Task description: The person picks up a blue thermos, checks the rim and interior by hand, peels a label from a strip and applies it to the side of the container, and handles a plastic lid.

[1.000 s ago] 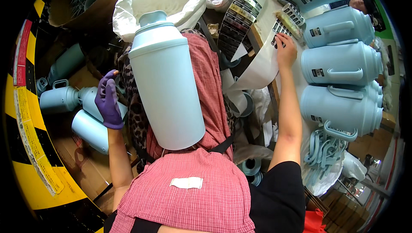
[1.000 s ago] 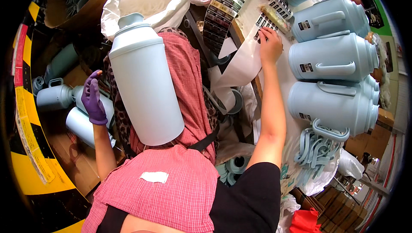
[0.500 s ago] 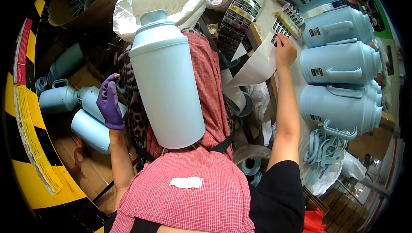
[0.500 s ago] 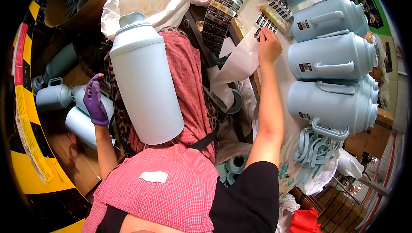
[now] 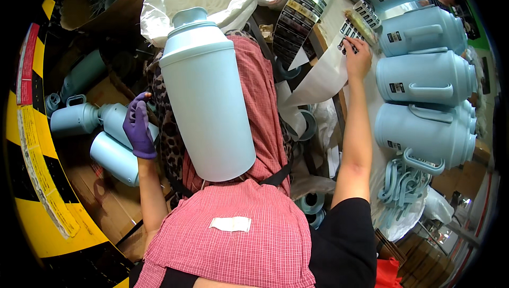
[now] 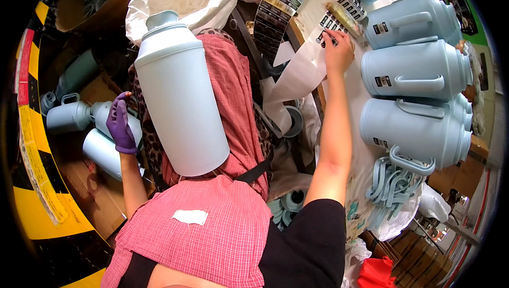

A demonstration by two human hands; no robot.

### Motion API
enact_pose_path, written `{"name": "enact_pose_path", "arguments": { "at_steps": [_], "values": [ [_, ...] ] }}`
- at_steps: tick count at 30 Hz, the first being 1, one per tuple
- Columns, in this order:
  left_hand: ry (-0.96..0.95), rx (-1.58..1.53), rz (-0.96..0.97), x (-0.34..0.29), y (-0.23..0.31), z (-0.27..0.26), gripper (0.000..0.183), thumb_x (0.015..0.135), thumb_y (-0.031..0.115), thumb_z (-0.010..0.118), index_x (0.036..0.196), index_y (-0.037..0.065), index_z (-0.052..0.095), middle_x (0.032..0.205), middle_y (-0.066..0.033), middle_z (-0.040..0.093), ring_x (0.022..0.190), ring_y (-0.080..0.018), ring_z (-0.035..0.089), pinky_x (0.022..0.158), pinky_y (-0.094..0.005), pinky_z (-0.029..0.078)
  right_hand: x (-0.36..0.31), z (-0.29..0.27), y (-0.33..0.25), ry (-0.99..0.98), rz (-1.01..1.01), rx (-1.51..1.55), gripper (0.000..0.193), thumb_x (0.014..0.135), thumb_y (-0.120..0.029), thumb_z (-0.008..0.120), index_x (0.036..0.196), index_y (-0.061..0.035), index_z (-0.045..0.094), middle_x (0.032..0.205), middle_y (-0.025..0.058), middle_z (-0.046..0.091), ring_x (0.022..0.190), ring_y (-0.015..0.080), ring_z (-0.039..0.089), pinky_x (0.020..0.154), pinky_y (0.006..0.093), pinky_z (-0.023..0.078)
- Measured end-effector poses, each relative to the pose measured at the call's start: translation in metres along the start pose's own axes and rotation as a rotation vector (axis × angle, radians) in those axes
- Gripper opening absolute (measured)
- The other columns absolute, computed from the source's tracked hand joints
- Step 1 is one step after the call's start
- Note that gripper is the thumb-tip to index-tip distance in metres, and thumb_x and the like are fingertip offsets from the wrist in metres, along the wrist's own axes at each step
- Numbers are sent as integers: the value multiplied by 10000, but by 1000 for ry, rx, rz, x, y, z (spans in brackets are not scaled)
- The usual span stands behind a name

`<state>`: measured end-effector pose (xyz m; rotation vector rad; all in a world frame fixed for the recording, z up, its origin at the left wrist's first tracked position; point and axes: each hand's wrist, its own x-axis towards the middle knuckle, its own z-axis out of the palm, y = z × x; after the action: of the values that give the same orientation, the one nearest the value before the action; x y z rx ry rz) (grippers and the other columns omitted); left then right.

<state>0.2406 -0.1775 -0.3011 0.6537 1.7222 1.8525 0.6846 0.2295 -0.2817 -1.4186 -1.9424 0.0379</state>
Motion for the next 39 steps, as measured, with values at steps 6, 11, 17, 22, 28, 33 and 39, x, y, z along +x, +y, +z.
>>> {"name": "enact_pose_path", "arguments": {
  "at_steps": [6, 11, 17, 22, 28, 33, 39],
  "values": [
    [-2, 73, -9, -2, 2, 8, 260, 1037, 143, 555, 1204, -18, 673, 1145, -22, 679, 955, -47, 556, 872, -182, 401, 3, -1, 0, -14, 26, 9, 184, 814, -317, 787, 965, -211, 797, 1043, -15, 707, 995, 250, 632, 895, 365, 490],
    [12, 40, -49, -3, -1, 9, 257, 1036, 166, 570, 1194, -5, 680, 1132, 6, 672, 880, -12, 515, 808, -149, 375, 6, -3, -7, 3, -19, -61, 168, 832, -321, 769, 942, -197, 791, 1014, -11, 707, 988, 256, 633, 900, 362, 486],
    [26, 23, -46, -4, -4, 6, 254, 1032, 167, 578, 1191, -4, 678, 1119, 1, 673, 938, -24, 532, 857, -164, 387, -2, -4, -17, 31, -23, -107, 161, 872, -295, 732, 965, -179, 794, 1030, -30, 739, 944, 222, 692, 830, 331, 528],
    [-13, 68, -1, -3, -9, 1, 254, 1032, 165, 574, 1193, -3, 677, 1116, 2, 670, 943, -28, 533, 863, -166, 385, -4, -13, -29, 24, -8, -73, 143, 880, -243, 726, 940, -132, 792, 1029, -15, 753, 931, 233, 711, 813, 326, 541],
    [38, 130, -113, -21, 26, 1, 253, 1031, 148, 559, 1194, -6, 675, 1107, 4, 670, 921, -44, 527, 862, -193, 400, -37, -64, -102, 43, -12, 284, 84, 850, -61, 732, 908, -4, 754, 1022, 65, 723, 967, 198, 680, 875, 318, 517],
    [-6, 186, 221, -31, 55, 20, 235, 1005, 78, 519, 1137, -42, 671, 1145, -104, 678, 1069, -179, 610, 987, -310, 451, -81, -92, -176, -191, 160, 755, 67, 832, -22, 769, 887, 9, 747, 1126, 73, 648, 1064, 173, 607, 924, 306, 477],
    [-161, 326, 479, -17, 92, 83, 542, 1067, 464, 407, 1131, 1, 681, 1109, -130, 657, 1074, -261, 598, 955, -375, 468, -131, -74, -293, -439, 499, 1510, 70, 832, -3, 793, 879, 3, 741, 1253, 82, 566, 1171, 175, 541, 1019, 311, 401]
  ]
}}
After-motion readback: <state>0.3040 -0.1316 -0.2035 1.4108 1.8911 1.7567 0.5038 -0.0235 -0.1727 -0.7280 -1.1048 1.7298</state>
